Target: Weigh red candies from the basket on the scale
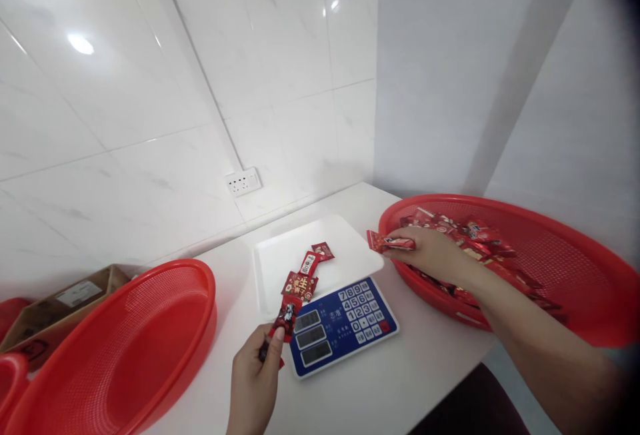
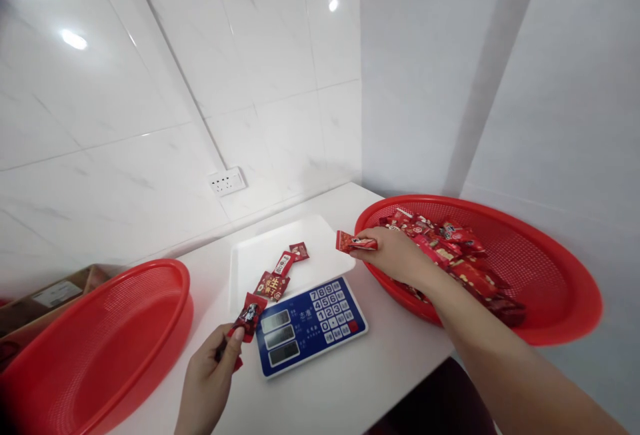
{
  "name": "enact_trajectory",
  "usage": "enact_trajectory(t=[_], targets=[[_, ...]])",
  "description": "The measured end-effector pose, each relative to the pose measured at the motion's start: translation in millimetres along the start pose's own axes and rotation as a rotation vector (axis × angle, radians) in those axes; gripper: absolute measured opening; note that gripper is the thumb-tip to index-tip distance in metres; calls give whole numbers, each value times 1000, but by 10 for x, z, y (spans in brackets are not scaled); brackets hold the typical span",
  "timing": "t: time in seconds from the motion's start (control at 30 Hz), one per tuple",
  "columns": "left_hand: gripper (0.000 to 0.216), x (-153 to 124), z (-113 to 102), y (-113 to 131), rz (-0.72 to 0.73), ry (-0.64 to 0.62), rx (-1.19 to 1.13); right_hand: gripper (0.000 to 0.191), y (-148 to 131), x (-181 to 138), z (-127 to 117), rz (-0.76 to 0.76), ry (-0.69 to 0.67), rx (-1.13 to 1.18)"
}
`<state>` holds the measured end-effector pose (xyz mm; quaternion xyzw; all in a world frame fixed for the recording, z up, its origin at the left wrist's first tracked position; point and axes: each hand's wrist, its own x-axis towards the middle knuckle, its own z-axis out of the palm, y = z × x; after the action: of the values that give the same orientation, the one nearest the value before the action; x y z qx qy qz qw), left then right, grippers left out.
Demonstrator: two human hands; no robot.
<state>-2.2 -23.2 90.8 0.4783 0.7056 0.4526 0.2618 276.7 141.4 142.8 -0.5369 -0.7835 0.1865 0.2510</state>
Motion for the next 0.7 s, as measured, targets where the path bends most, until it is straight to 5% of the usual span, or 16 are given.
enact_trajectory(t=[0.2, 0.57, 0.7], targets=[[41, -28, -17, -28, 10, 30, 6, 25, -134, 153, 300, -36, -44, -100], [40, -100, -151, -90, -4, 112, 4, 38, -873, 181, 1002, -277, -259, -212], [40, -120, -211, -141, -14, 123, 18, 21, -894, 226, 1104, -262, -252, -207]])
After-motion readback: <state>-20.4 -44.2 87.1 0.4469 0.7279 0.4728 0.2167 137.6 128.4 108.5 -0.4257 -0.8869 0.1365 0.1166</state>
